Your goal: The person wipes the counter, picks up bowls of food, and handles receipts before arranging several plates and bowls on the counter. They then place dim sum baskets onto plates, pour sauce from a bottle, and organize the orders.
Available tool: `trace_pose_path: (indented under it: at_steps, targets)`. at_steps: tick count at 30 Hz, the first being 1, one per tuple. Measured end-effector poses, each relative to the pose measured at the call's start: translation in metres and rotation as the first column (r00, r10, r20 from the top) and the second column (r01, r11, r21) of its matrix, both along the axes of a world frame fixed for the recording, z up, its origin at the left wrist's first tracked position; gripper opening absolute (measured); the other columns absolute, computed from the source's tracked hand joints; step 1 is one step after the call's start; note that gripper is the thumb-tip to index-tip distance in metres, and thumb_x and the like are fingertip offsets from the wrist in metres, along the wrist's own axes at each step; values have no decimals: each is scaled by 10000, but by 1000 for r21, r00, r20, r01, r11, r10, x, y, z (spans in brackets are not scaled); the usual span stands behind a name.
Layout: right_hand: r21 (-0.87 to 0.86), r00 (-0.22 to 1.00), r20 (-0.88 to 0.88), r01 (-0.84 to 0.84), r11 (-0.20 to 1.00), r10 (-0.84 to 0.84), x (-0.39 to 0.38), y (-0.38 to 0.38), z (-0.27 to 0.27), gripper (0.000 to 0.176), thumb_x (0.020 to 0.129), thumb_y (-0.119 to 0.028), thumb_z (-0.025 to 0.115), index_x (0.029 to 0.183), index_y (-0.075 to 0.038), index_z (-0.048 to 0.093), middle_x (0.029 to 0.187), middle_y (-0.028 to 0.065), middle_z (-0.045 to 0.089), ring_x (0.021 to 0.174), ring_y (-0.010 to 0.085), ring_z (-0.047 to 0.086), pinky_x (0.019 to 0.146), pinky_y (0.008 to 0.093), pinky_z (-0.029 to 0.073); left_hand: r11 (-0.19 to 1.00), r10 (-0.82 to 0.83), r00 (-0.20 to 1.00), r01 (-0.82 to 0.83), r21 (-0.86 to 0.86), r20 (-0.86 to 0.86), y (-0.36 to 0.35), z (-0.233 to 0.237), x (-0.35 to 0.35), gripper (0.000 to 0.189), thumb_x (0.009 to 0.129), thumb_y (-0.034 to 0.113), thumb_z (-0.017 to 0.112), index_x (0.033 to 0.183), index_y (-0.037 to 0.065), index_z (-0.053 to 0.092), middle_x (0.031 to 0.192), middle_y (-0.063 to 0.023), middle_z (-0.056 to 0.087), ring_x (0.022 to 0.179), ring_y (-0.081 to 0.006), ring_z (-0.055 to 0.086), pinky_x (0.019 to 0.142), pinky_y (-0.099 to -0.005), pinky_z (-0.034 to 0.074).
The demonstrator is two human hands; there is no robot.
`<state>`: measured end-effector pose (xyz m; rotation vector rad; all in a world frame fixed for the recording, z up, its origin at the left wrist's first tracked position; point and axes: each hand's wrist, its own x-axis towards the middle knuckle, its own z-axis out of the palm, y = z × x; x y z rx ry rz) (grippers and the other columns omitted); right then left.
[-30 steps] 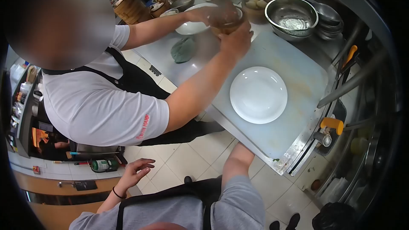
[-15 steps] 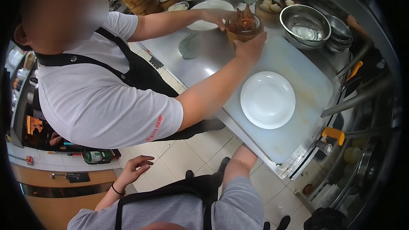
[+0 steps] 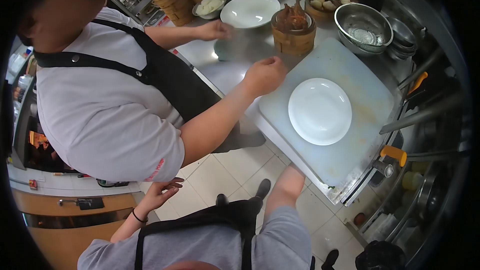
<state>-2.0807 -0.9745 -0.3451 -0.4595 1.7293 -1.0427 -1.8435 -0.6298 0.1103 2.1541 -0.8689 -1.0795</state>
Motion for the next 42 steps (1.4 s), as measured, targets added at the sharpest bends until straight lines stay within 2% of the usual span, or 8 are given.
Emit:
trace_pose_path:
  at_steps: [8, 12, 17, 19, 23, 29, 34, 42]
  targets:
    - [-196, 988, 51, -134, 971, 146, -20, 57, 77, 393, 784, -133, 551, 1088, 104, 474, 1060, 183, 531, 922, 246, 516, 794, 343, 431, 995, -1, 971, -24, -100, -240, 70, -46, 41, 261, 855, 124, 514, 1089, 9, 535, 1085, -78, 558, 925, -160, 569, 797, -278, 454]
    - [-182, 834, -161, -551, 815, 528, -11, 152, 108, 412, 734, 26, 473, 1144, 1, 442, 1078, 113, 518, 913, 202, 514, 773, 307, 428, 967, 232, 848, -253, 20, -476, 162, -107, 75, 312, 858, 240, 525, 1092, 34, 535, 1077, -68, 554, 898, -159, 573, 789, -280, 457]
    - [78, 676, 131, -736, 672, 725, 95, 292, 114, 527, 678, 104, 458, 1189, 4, 379, 1127, 131, 494, 974, 236, 516, 829, 345, 423, 795, 606, 607, -491, 356, -515, 314, -191, 119, 363, 828, 286, 544, 1099, 45, 527, 1041, -93, 562, 823, -186, 597, 681, -292, 504]
    - [103, 348, -10, -932, 347, 937, 163, 339, 145, 468, 641, 89, 485, 1107, 62, 444, 1031, 162, 538, 925, 272, 542, 777, 361, 453, 747, 655, 542, -572, 340, -526, 367, -217, 142, 336, 835, 276, 530, 1083, 49, 529, 1025, -106, 566, 824, -197, 598, 670, -298, 505]
    - [-108, 88, 148, -989, 104, 985, 307, 435, 170, 458, 632, 96, 476, 1089, 74, 449, 966, 162, 552, 865, 248, 557, 750, 340, 452, 667, 683, 488, -721, 190, -543, 443, -236, 204, 407, 831, 334, 535, 1093, 25, 499, 1009, -103, 555, 843, -194, 587, 699, -294, 501]
    - [-277, -108, 358, -961, -5, 927, 489, 529, 255, 474, 707, 61, 468, 1170, 60, 367, 1100, 174, 501, 998, 263, 508, 849, 336, 411, 542, 442, 381, -835, -96, -812, 454, -154, 297, 624, 863, 477, 412, 1267, 10, 320, 1229, -169, 428, 1078, -268, 481, 856, -364, 439]
    - [-393, -299, 442, -912, -118, 846, 598, 549, 303, 446, 747, 31, 473, 1180, 41, 363, 1092, 166, 503, 1003, 244, 508, 845, 334, 419, 180, 153, 294, -947, -266, -943, 435, -117, 400, 553, 901, 396, 363, 1273, -8, 301, 1246, -156, 418, 1137, -254, 429, 948, -368, 373]
    - [-446, -416, 261, -852, -274, 871, 794, 526, 317, 431, 783, -28, 500, 1188, 35, 368, 1083, 133, 512, 966, 197, 510, 813, 295, 420, 100, 318, 297, -955, -280, -900, 420, -120, 577, 480, 896, 293, 424, 1204, -69, 361, 1156, -175, 490, 1039, -243, 514, 882, -349, 437]
